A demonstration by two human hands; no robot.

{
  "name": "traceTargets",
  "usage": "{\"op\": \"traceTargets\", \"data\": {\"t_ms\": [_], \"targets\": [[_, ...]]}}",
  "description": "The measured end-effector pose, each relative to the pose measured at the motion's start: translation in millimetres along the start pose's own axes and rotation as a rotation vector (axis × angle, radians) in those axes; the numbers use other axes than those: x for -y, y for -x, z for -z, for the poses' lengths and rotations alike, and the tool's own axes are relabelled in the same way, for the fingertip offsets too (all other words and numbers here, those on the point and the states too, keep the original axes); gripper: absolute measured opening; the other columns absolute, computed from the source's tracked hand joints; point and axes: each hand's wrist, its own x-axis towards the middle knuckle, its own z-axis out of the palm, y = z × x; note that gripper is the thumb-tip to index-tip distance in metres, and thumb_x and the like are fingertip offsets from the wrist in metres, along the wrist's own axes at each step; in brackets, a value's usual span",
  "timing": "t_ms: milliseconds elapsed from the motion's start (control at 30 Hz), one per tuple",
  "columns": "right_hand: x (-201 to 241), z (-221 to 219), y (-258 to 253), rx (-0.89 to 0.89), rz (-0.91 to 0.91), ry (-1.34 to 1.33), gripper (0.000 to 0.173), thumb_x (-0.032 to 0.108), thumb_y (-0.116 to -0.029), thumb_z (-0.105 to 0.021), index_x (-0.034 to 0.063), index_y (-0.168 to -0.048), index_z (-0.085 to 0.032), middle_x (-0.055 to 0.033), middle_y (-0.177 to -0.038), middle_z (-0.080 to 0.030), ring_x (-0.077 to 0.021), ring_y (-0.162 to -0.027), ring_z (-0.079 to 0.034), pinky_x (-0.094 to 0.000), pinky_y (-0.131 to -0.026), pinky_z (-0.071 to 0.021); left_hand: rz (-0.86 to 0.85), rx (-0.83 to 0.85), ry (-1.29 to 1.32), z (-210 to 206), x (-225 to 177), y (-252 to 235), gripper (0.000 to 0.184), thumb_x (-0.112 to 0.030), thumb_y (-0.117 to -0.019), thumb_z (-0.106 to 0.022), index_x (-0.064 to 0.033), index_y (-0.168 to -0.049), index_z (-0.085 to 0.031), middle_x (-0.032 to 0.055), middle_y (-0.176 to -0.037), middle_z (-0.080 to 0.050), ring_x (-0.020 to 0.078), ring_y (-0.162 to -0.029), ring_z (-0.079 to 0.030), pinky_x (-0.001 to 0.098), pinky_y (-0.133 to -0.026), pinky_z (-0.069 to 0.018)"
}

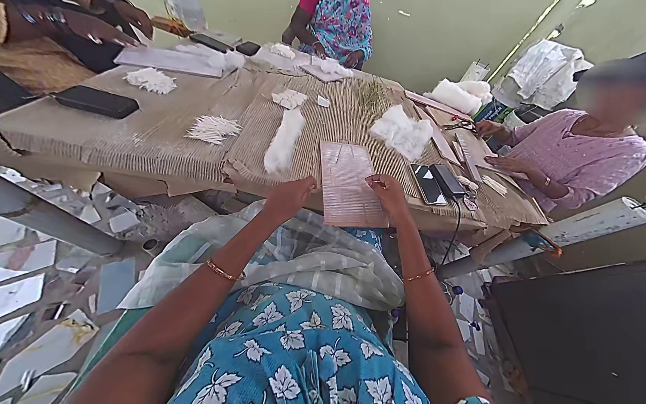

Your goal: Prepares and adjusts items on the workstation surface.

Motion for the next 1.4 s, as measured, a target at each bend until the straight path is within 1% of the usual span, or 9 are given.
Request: {"op": "traceTargets", "data": {"t_ms": [200,333,600,767,967,1067,1167,1267,1400], "targets": [[-9.1,-1.3,-7.6,-0.01,0.006,0.024,0.018,0.013,-0.1034,-0.061,0.0048,-0.115,-0.072,-0.0153,-0.12,-0.067,-0.023,-0.096,-0.065,-0.0422,-0.085,-0.0523,0.09,0.073,-0.118,-3.7,-7.1,-1.9,0.027,-0.013,-0.1106,-0.045,-0.0068,-0.129,-0.063,0.0226,-0.106,-0.072,0.0462,-0.096,-0.071,0.0646,-0.08,-0.0542],[-9.7,-0.9,-10.0,-0.012,0.043,0.036,0.018,0.012,-0.1028,-0.061,0.0047,-0.114,-0.073,-0.016,-0.12,-0.067,-0.0236,-0.1,-0.065,-0.0423,-0.089,-0.053,0.067,0.056,-0.132,-3.3,-5.2,-2.3,0.024,-0.009,-0.1089,-0.047,-0.0045,-0.126,-0.064,0.0225,-0.103,-0.071,0.0451,-0.093,-0.071,0.0633,-0.078,-0.055],[-2.7,-9.3,-8.0,0.031,0.086,0.126,0.018,0.01,-0.1027,-0.061,0.0039,-0.114,-0.073,-0.0169,-0.122,-0.067,-0.0256,-0.103,-0.067,-0.0422,-0.092,-0.0548,0.12,0.065,-0.137,1.8,-4.5,-2.6,0.024,-0.011,-0.1099,-0.046,-0.0044,-0.126,-0.062,0.023,-0.106,-0.071,0.0454,-0.096,-0.071,0.0632,-0.079,-0.0553],[0.1,-16.2,-7.5,0.038,0.135,0.209,0.019,0.007,-0.1022,-0.06,0.0032,-0.114,-0.074,-0.0176,-0.122,-0.067,-0.027,-0.107,-0.066,-0.0412,-0.092,-0.0549,0.247,0.119,-0.146,6.9,-13.7,-8.2,0.031,-0.014,-0.1116,-0.038,-0.011,-0.132,-0.061,0.0226,-0.108,-0.071,0.046,-0.1,-0.071,0.0642,-0.078,-0.0542],[-1.2,-23.3,-11.9,0.004,0.233,0.307,0.023,0.008,-0.1029,-0.058,0.0048,-0.119,-0.074,-0.0167,-0.124,-0.069,-0.0303,-0.114,-0.066,-0.0459,-0.098,-0.0537,0.302,0.178,-0.161,10.9,-19.4,-17.0,0.027,-0.012,-0.1092,-0.044,-0.0117,-0.132,-0.06,0.02,-0.109,-0.071,0.0432,-0.103,-0.07,0.0634,-0.08,-0.0547],[2.2,-29.1,-21.4,0.034,0.31,0.346,0.028,0.011,-0.1054,-0.053,0.0028,-0.127,-0.07,-0.0175,-0.133,-0.066,-0.0336,-0.127,-0.061,-0.0496,-0.108,-0.0467,0.301,0.199,-0.147,12.8,-18.8,-19.9,0.028,-0.012,-0.1086,-0.045,-0.0112,-0.132,-0.06,0.0203,-0.109,-0.071,0.0432,-0.104,-0.07,0.0635,-0.082,-0.0546],[5.9,-40.2,-33.9,0.192,0.391,0.411,0.041,0.022,-0.1096,-0.046,0.0001,-0.142,-0.059,-0.018,-0.151,-0.054,-0.0349,-0.145,-0.045,-0.0518,-0.122,-0.0314,0.326,0.224,-0.152,15.7,-20.5,-22.1,0.028,-0.011,-0.1078,-0.046,-0.0119,-0.133,-0.059,0.0203,-0.11,-0.07,0.0432,-0.105,-0.069,0.0632,-0.081,-0.0549],[12.1,-50.9,-42.5,0.369,0.385,0.489,0.054,0.034,-0.112,-0.037,-0.0012,-0.152,-0.045,-0.0177,-0.163,-0.038,-0.0348,-0.155,-0.027,-0.0577,-0.126,-0.0147,0.354,0.234,-0.143,17.4,-23.9,-24.7,0.026,-0.012,-0.1079,-0.047,-0.012,-0.131,-0.059,0.0208,-0.109,-0.07,0.0435,-0.105,-0.069,0.0632,-0.081,-0.0547],[10.8,-60.9,-41.4,0.457,0.339,0.612,0.068,0.047,-0.1109,-0.031,-0.0006,-0.159,-0.032,-0.0172,-0.168,-0.026,-0.0313,-0.158,-0.018,-0.0555,-0.127,-0.0097,0.393,0.253,-0.144,17.9,-29.4,-26.6,0.034,-0.008,-0.1052,-0.049,-0.0142,-0.138,-0.057,0.0219,-0.112,-0.07,0.0453,-0.106,-0.069,0.0649,-0.081,-0.0545]]}}
